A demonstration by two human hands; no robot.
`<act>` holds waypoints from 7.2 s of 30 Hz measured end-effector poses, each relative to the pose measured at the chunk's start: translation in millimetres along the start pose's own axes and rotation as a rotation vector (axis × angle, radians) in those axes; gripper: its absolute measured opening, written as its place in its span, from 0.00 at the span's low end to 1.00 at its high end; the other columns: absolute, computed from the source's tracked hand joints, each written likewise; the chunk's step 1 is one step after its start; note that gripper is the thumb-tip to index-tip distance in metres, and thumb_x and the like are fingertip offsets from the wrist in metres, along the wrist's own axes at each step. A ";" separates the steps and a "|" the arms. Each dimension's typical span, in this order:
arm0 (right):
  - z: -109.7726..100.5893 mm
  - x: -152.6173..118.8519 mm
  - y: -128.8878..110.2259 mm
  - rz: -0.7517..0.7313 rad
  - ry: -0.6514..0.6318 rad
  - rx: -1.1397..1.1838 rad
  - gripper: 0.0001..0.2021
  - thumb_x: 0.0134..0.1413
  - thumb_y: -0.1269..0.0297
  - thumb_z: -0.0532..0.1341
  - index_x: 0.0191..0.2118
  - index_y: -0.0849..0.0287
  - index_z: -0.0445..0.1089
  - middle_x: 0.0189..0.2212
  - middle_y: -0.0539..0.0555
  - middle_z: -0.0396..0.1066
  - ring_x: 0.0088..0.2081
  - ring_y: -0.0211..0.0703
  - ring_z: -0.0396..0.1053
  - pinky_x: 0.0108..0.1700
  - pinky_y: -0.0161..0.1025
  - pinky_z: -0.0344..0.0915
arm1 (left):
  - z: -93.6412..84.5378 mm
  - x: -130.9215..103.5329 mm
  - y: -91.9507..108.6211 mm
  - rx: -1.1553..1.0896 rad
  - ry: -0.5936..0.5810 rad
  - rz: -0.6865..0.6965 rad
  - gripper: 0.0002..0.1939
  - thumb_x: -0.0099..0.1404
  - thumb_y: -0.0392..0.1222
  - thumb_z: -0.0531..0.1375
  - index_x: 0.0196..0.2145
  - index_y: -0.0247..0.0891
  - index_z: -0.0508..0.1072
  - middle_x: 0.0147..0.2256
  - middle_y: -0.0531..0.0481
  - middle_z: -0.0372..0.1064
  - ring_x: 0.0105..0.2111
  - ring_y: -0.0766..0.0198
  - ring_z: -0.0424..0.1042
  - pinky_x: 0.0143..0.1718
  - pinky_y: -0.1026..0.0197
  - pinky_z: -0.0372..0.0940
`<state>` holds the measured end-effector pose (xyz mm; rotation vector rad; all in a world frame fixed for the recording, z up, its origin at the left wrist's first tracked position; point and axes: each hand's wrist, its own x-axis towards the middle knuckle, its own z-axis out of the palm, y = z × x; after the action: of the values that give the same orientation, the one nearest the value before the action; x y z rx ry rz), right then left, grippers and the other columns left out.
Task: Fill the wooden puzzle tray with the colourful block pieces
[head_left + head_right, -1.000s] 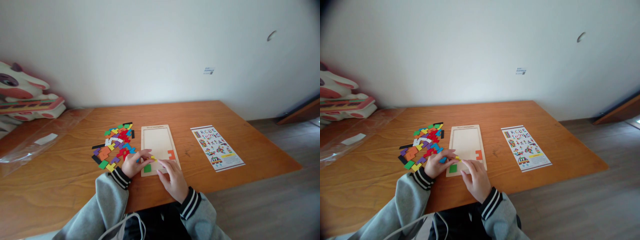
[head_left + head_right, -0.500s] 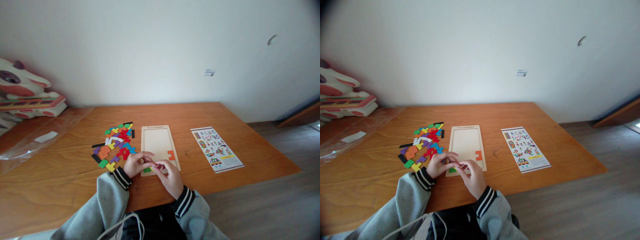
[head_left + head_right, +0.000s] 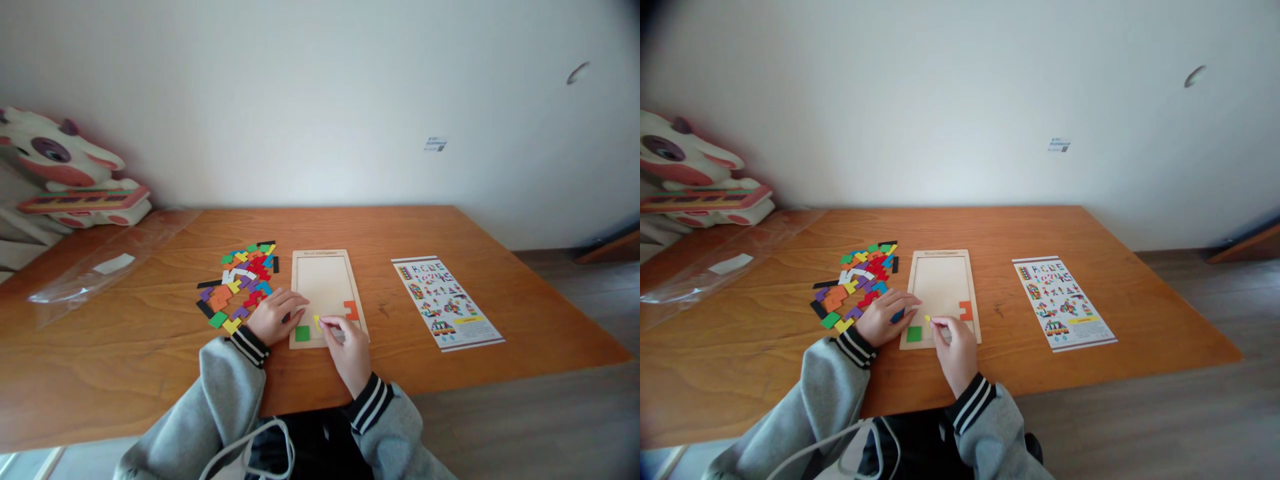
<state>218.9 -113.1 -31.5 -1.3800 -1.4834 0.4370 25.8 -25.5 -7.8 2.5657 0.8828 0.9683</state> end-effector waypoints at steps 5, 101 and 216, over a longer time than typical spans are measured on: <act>6.5 4.2 1.9 0.007 -0.047 -0.113 0.08 0.63 0.60 0.62 0.36 0.56 0.75 0.31 0.53 0.80 0.32 0.45 0.77 0.39 0.43 0.71 | 0.0 -2.0 3.1 -0.024 -0.134 0.034 0.13 0.67 0.38 0.57 0.47 0.40 0.76 0.44 0.42 0.76 0.43 0.56 0.74 0.47 0.52 0.71; -10.7 -7.7 -9.2 -0.232 -0.185 -0.127 0.16 0.61 0.71 0.58 0.55 0.56 0.65 0.52 0.62 0.68 0.55 0.51 0.68 0.57 0.53 0.70 | -7.9 -16.8 44.3 -0.032 0.200 -0.564 0.12 0.66 0.50 0.60 0.36 0.39 0.76 0.27 0.52 0.77 0.24 0.64 0.77 0.26 0.65 0.72; -9.1 -8.5 -9.1 -0.269 -0.292 -0.237 0.10 0.60 0.72 0.61 0.47 0.56 0.73 0.48 0.58 0.72 0.50 0.50 0.70 0.53 0.51 0.70 | 8.7 -54.0 48.2 0.269 0.065 -0.103 0.13 0.70 0.33 0.54 0.48 0.39 0.73 0.49 0.45 0.76 0.44 0.56 0.74 0.45 0.52 0.70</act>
<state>220.3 -126.5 -23.9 -1.3104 -1.9832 0.3073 21.3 -97.1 -21.0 2.6866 1.2259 0.9656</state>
